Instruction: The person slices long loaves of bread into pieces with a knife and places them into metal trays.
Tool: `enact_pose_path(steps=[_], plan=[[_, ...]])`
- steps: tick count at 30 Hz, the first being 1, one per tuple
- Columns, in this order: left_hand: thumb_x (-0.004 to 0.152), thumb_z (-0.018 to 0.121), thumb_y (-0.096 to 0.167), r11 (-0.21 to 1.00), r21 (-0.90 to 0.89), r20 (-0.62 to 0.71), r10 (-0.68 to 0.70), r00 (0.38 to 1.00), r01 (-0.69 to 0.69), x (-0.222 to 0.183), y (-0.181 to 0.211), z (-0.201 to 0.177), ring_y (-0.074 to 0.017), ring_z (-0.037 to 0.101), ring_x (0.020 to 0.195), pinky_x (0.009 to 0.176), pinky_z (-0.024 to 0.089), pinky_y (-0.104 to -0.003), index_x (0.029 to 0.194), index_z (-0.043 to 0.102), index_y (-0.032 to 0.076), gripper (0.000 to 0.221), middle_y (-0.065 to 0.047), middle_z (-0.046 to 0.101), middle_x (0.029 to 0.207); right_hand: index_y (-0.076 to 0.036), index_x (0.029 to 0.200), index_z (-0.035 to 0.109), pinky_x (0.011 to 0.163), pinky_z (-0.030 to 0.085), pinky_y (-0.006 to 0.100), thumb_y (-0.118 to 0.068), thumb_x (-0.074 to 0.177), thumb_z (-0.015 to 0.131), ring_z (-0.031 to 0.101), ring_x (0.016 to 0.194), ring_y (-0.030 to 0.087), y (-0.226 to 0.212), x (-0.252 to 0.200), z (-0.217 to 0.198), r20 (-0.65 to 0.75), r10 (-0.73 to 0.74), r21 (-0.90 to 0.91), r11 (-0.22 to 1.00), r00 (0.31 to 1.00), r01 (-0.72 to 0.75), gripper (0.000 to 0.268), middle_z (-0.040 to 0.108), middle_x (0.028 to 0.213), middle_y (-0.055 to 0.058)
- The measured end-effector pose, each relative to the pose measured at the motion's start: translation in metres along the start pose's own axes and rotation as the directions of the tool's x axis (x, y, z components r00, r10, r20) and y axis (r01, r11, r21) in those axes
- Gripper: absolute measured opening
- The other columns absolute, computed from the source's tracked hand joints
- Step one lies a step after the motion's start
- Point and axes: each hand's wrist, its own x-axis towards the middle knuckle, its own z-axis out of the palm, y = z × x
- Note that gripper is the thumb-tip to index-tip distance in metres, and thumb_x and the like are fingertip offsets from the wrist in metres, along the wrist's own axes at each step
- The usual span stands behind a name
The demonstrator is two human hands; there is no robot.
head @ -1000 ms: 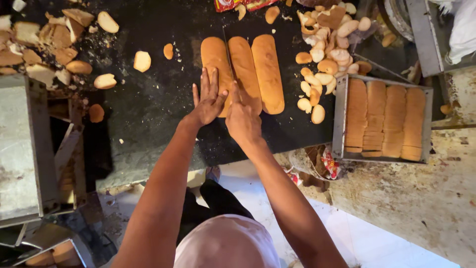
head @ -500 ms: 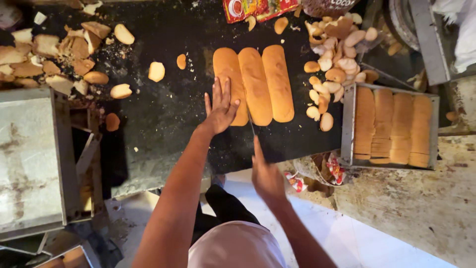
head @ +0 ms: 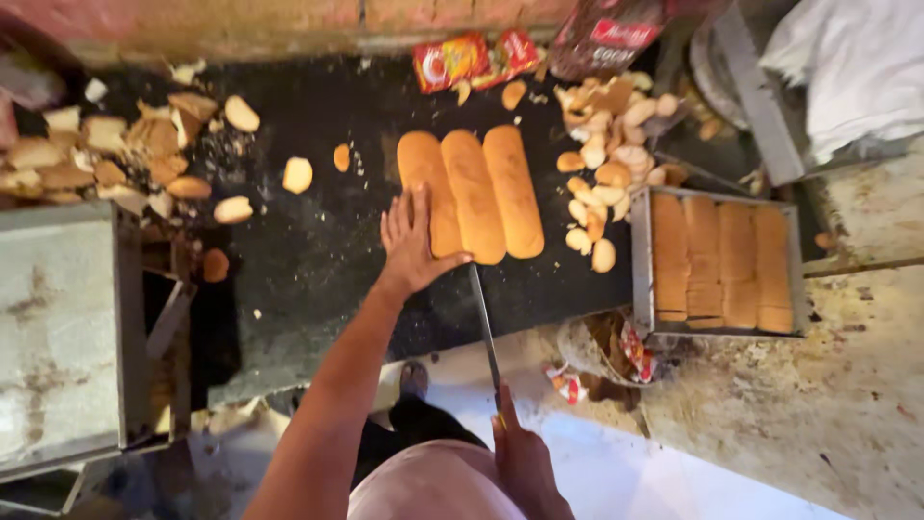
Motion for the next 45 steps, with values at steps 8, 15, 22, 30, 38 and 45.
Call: enact_pose_path(steps=[8, 15, 22, 30, 38, 45], plan=[[0.056, 0.093, 0.025, 0.995, -0.066, -0.15, 0.059, 0.987, -0.07, -0.004, -0.073, -0.017, -0.051, 0.038, 0.136, 0.115, 0.037, -0.047, 0.155, 0.016, -0.006, 0.129, -0.035, 0.038, 0.143, -0.009, 0.16, 0.02, 0.049, 0.047, 0.043, -0.02, 0.1, 0.052, 0.061, 0.05, 0.029, 0.013, 0.02, -0.043, -0.319, -0.114, 0.339, 0.913, 0.941, 0.226, 0.069, 0.06, 0.059, 0.014], [0.068, 0.084, 0.035, 0.888, 0.448, 0.382, -0.293, 0.877, 0.102, -0.099, -0.131, -0.128, -0.036, 0.032, 0.147, 0.122, 0.023, -0.054, 0.162, 0.017, 0.023, 0.117, -0.015, 0.036, 0.154, -0.007, 0.153, 0.034, 0.06, 0.053, 0.036, -0.02, 0.102, 0.052, 0.061, 0.063, 0.021, -0.037, 0.056, -0.038, -0.385, -0.078, 0.558, 0.774, 0.919, 0.3, 0.056, 0.068, 0.088, 0.01], [0.087, 0.06, 0.065, 0.859, 0.502, 0.146, -0.199, 0.969, 0.1, -0.115, -0.077, -0.1, -0.0363, 0.036, 0.144, 0.116, 0.02, -0.07, 0.165, 0.021, 0.026, 0.096, -0.014, 0.039, 0.157, -0.02, 0.164, 0.03, 0.073, 0.054, 0.056, -0.022, 0.105, 0.051, 0.064, 0.093, 0.055, -0.085, 0.071, -0.019, -0.391, -0.441, -0.07, 0.889, 0.808, 0.452, 0.062, 0.059, 0.12, 0.037], [0.103, 0.039, 0.059, 0.887, 0.461, -0.022, 0.045, 0.999, -0.03, -0.076, -0.05, -0.046, -0.0335, 0.047, 0.132, 0.11, 0.03, -0.066, 0.158, 0.038, 0.021, 0.067, -0.011, 0.048, 0.149, -0.027, 0.162, 0.023, 0.07, 0.055, 0.059, -0.026, 0.104, 0.048, 0.068, 0.082, 0.051, -0.112, 0.073, 0.002, -0.216, -0.334, -0.101, 0.942, 0.917, 0.32, 0.064, 0.061, 0.124, 0.028], [0.099, 0.044, 0.059, 0.854, 0.489, 0.033, -0.222, 0.975, 0.178, -0.066, -0.023, -0.054, -0.0301, 0.047, 0.13, 0.107, 0.026, -0.072, 0.153, 0.045, 0.03, 0.061, -0.004, 0.053, 0.14, -0.026, 0.162, 0.025, 0.069, 0.055, 0.058, -0.025, 0.103, 0.05, 0.068, 0.077, 0.049, -0.103, 0.081, 0.008, -0.234, -0.357, -0.109, 0.934, 0.905, 0.34, 0.064, 0.062, 0.119, 0.027], [0.096, 0.046, 0.061, 0.829, 0.514, 0.019, -0.265, 0.964, 0.218, -0.064, -0.013, -0.058, -0.0298, 0.046, 0.132, 0.104, 0.023, -0.077, 0.15, 0.046, 0.03, 0.063, -0.003, 0.054, 0.138, -0.024, 0.16, 0.027, 0.066, 0.056, 0.056, -0.022, 0.103, 0.05, 0.069, 0.074, 0.046, -0.116, 0.094, 0.007, -0.26, -0.355, -0.131, 0.934, 0.898, 0.332, 0.062, 0.062, 0.117, 0.026]])
